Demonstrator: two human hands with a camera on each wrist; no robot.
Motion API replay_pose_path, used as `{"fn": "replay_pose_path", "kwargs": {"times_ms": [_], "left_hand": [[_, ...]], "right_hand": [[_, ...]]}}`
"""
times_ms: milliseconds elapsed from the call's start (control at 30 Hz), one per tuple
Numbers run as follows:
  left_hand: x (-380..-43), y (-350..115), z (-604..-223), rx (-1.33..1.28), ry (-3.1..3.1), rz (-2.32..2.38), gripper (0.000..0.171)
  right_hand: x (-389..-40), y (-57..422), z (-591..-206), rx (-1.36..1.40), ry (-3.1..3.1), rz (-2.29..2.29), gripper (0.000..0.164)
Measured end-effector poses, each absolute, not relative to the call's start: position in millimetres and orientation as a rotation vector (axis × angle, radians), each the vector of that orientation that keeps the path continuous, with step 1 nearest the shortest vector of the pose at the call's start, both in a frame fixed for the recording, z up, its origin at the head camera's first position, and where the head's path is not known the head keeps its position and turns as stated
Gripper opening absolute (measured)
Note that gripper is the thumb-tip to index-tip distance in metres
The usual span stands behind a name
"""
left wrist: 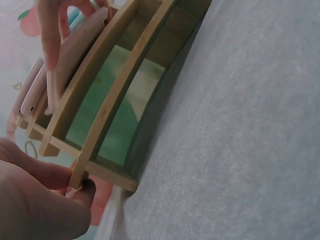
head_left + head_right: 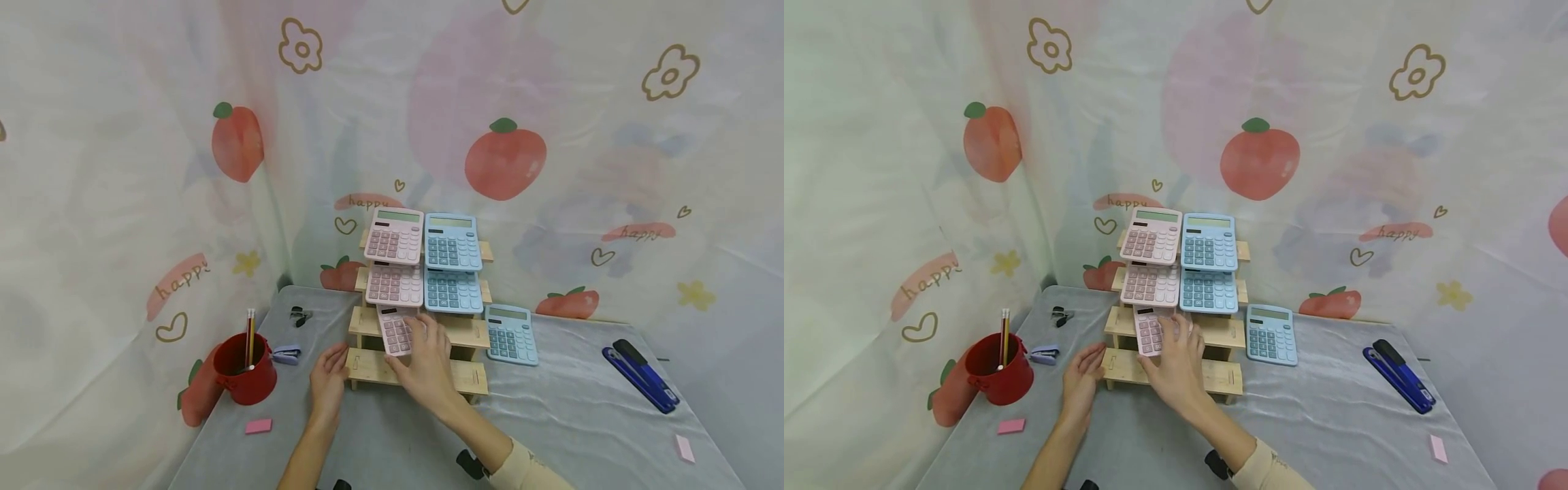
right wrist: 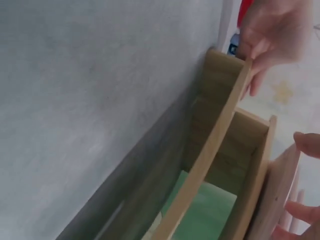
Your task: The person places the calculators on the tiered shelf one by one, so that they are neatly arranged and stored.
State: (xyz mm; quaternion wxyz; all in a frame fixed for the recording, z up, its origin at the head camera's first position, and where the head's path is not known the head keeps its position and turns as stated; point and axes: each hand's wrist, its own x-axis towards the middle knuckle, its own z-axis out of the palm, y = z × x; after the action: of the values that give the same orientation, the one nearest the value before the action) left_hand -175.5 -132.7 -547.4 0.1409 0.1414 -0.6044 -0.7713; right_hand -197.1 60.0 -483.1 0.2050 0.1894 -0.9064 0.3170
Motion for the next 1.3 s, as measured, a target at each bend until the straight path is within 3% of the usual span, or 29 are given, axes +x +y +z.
{"fn": "replay_pose_path", "kwargs": {"times_ms": [567, 1300], "left_hand": [[-175, -133, -546, 0.432, -1.751, -2.231, 0.054], [-178, -133, -548, 0.428, -1.75, -2.218, 0.054]], "right_hand": [[-195, 36, -486, 0.537, -2.473, 0.899, 0.077], [-181, 139, -467, 0.563, -2.255, 0.808, 0.047]]}}
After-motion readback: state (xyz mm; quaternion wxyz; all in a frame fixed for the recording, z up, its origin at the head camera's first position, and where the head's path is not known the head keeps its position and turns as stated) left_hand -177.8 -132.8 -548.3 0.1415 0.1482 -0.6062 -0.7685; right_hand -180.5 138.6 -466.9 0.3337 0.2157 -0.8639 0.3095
